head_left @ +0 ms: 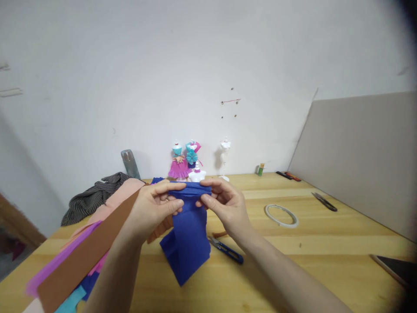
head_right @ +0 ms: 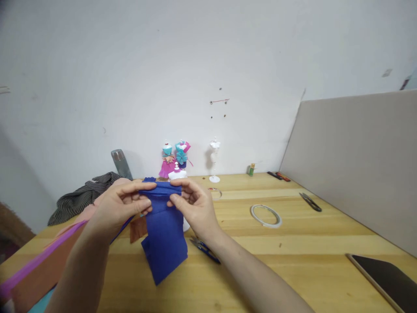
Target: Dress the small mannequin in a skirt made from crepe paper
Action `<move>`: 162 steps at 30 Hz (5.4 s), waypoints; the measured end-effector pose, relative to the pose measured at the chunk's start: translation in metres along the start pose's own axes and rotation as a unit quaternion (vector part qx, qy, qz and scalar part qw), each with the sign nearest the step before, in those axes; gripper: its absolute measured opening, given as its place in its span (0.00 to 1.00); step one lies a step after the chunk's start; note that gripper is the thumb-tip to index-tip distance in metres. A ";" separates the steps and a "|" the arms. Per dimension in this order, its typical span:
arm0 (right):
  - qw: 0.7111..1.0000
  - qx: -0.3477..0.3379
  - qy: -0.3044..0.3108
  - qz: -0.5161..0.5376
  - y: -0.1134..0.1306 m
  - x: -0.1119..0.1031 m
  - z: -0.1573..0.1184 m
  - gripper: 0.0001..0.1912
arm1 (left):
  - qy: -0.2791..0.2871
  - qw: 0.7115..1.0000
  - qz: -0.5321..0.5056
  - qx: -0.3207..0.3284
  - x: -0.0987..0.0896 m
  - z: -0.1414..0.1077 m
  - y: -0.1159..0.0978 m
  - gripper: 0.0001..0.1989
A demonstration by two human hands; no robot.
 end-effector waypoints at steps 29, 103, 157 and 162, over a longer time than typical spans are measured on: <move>0.999 0.001 0.008 -0.047 -0.006 -0.004 0.000 0.05 | -0.053 0.995 0.019 0.088 -0.006 0.004 -0.010 0.04; 0.993 0.029 -0.053 -0.102 0.006 -0.013 0.004 0.07 | -0.140 0.989 -0.024 0.050 -0.018 0.003 -0.003 0.06; 0.987 -0.032 -0.133 -0.079 0.014 -0.026 0.000 0.05 | -0.210 0.971 -0.030 0.110 -0.011 -0.008 -0.011 0.07; 0.985 -0.070 -0.130 -0.091 0.018 -0.025 -0.001 0.06 | -0.235 0.959 0.011 0.160 -0.016 -0.012 -0.014 0.08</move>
Point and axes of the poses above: each hand's wrist, its own z-axis towards the middle knuckle, its own x-axis out of the palm, y = z × x, the point moved 9 cm from there along z, towards the middle knuckle, and after that the axes turned 1 degree about y, right-handed, at the moved point
